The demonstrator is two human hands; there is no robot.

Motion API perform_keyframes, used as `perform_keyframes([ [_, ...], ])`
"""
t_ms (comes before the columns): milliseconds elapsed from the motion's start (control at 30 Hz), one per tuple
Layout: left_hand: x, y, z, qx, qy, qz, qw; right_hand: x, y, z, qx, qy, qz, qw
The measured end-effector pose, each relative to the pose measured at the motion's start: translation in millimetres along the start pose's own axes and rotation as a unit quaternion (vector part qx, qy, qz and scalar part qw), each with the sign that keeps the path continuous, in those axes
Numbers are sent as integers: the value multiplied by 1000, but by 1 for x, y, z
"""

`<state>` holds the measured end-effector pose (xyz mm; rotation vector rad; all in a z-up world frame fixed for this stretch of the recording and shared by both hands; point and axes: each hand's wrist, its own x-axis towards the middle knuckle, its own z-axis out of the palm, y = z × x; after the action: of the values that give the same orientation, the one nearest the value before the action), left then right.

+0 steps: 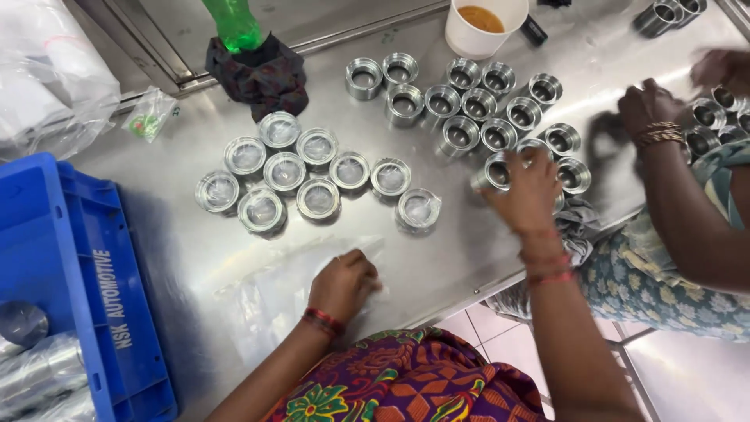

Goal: The recorder is packing metal rings or parts into plastic bags and placing them in a blue crate.

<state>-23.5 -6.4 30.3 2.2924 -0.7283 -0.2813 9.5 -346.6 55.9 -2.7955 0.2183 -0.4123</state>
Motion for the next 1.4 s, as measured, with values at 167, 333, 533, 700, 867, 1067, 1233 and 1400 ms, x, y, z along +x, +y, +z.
perform_keyframes([
  [167,13,-9,1,-83,34,-97,991,12,13,-9,-115,-63,104,986],
  [333,6,-29,9,-301,42,-107,947,-44,-27,5,50,-124,-25,991],
  [533,17,-24,8,-379,36,49,923,-64,-50,38,321,-372,19,871],
  [700,20,33,-57,-292,35,196,935,-74,-63,42,480,-444,71,754],
  [867,15,44,-81,-228,22,34,973,-100,-115,61,393,-194,-119,891],
  [1067,13,-4,-32,-101,35,-25,994,-102,-113,78,279,-137,-2,951],
  [1233,31,-31,10,-25,58,-3,998,-90,-110,48,438,-276,-100,850],
  [1400,45,-24,10,-89,46,68,993,-81,-99,53,370,-233,17,899],
])
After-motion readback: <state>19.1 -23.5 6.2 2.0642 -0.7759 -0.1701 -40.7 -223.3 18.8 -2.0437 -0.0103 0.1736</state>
